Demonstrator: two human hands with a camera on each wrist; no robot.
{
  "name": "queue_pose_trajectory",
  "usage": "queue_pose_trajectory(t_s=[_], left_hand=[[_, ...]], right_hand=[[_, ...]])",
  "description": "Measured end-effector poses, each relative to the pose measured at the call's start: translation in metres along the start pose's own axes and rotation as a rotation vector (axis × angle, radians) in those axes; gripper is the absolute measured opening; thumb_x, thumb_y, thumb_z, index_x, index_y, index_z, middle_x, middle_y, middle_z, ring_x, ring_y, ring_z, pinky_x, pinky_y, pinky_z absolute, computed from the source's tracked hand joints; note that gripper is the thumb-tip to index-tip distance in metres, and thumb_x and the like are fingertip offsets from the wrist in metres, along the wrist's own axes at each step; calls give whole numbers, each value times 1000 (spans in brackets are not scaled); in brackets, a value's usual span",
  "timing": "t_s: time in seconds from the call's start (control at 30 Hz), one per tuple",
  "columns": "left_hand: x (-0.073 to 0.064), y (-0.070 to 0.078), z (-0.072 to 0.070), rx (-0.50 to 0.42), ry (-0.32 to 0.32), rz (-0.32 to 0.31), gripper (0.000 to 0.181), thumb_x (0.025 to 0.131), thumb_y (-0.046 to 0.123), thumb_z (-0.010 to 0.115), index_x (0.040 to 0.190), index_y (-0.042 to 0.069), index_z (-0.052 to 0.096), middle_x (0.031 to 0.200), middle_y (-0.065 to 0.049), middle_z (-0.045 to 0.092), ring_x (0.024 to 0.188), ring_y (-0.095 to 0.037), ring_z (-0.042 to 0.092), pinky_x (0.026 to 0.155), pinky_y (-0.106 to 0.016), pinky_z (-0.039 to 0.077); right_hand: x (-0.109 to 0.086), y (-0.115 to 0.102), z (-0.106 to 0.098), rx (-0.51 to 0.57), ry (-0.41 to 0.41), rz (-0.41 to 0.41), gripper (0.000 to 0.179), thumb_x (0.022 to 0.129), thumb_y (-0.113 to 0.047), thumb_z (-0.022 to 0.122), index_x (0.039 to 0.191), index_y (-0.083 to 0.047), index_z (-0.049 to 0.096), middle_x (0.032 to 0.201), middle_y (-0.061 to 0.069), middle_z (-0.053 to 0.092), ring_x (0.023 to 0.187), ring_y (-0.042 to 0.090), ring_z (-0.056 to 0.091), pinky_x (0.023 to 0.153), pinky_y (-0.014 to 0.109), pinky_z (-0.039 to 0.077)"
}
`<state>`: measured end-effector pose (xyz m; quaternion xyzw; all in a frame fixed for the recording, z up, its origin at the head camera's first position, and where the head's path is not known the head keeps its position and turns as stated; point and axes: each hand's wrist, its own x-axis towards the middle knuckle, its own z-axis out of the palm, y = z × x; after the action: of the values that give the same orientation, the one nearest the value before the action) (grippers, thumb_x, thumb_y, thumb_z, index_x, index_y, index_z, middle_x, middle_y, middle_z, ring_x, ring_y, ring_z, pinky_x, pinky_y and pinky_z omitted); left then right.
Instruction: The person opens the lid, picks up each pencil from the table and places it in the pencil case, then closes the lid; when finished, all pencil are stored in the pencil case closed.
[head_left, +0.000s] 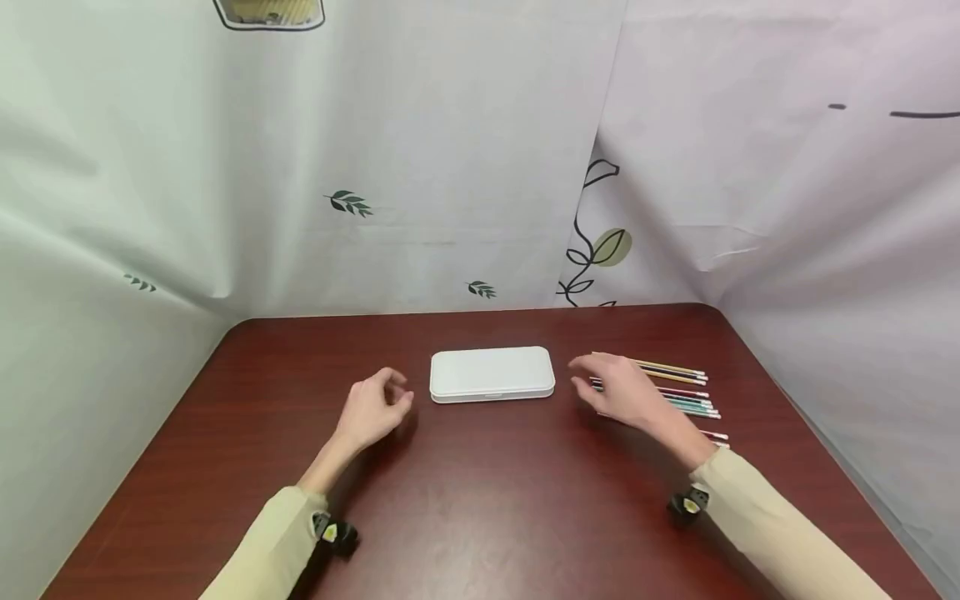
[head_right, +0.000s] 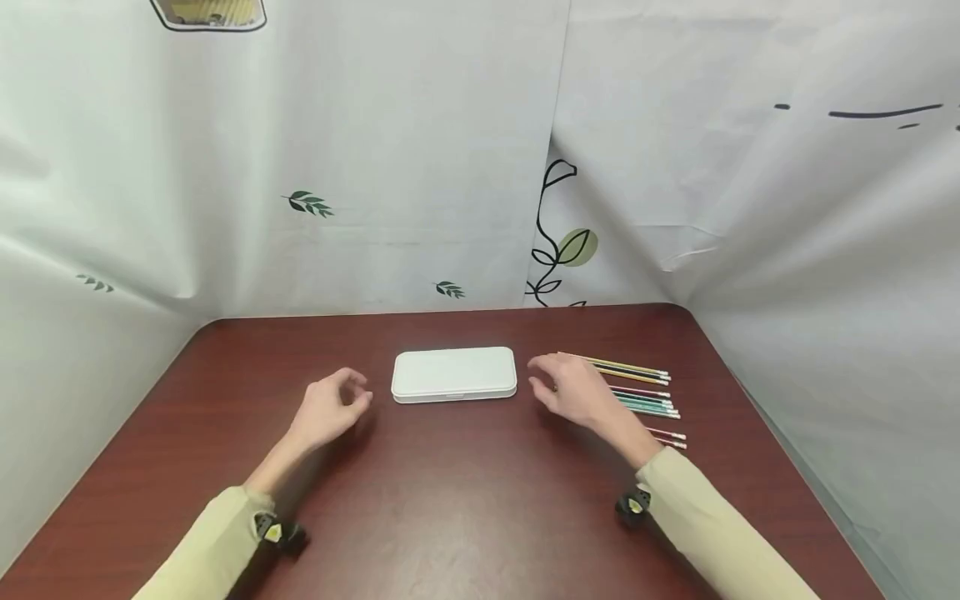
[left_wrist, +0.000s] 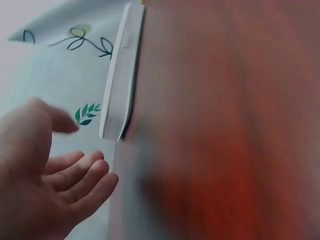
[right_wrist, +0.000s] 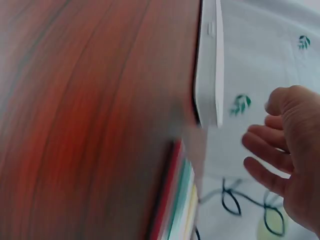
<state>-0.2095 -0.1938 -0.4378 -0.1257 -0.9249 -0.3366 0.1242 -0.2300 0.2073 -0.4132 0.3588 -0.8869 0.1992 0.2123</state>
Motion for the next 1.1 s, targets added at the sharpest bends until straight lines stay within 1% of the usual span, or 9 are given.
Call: queue_pose_trajectory(t_s=[0.1,0.17,0.23,0.3,0.4,0.53,0.73,0.87,1.1], left_hand=[[13,-2,10,-95,-85,19,53,79,11,78,124,-6,57,110,-17,63,99,-32,61,86,-46,49],[21,-4,16,-110,-137,31,69,77,13,81,134,-8,49,123,-23,56,111,-36,55,93,-49,45],[26,-5,22,-116,-172,30,80,74,16,84,140,-8,44,132,-25,51,119,-38,49,99,-50,41],[30,-6,28,-117,-189,35,88,72,18,86,143,-8,41,137,-25,48,125,-39,44,102,-51,38],[34,-5,35,-130,-208,38,96,69,21,88,147,-7,37,142,-24,45,130,-38,39,106,-50,34],[38,-3,41,-125,-221,31,101,68,22,90,149,-4,36,144,-22,45,132,-35,37,106,-50,33],[39,-4,45,-123,-218,-12,101,67,21,90,150,-2,36,142,-22,46,130,-36,38,104,-53,35],[40,-5,46,-128,-219,-21,100,67,20,90,149,-1,37,138,-23,47,128,-37,39,101,-54,37],[41,-8,46,-122,-230,-46,99,68,22,89,151,4,38,137,-22,47,128,-35,40,101,-52,37]], right_hand=[[10,-7,18,79,31,-40,21,82,-3,75,102,-1,71,97,7,69,87,24,65,76,42,53],[16,-11,30,120,31,-54,22,81,-2,75,102,-2,71,100,6,67,90,23,62,77,41,51],[21,-15,41,153,14,-52,23,81,-3,76,103,-2,70,105,6,65,94,23,59,79,40,50],[25,-17,50,169,-5,-49,25,81,-4,77,105,-2,70,110,7,64,99,24,58,83,40,49],[29,-21,61,149,-22,-53,29,80,-7,79,107,-3,70,116,9,63,108,26,56,89,44,47],[34,-26,71,80,-33,-94,33,79,-12,80,109,-4,69,118,10,62,112,28,55,90,48,44],[42,-35,77,-1,-74,-130,34,81,-15,77,113,-6,68,115,7,62,111,27,56,91,48,43],[46,-39,79,-54,-98,-141,33,82,-16,76,112,-8,68,113,5,61,109,25,55,87,47,43],[50,-40,84,-182,-95,-199,29,80,-20,75,106,-10,67,109,5,62,103,27,55,80,45,44]])
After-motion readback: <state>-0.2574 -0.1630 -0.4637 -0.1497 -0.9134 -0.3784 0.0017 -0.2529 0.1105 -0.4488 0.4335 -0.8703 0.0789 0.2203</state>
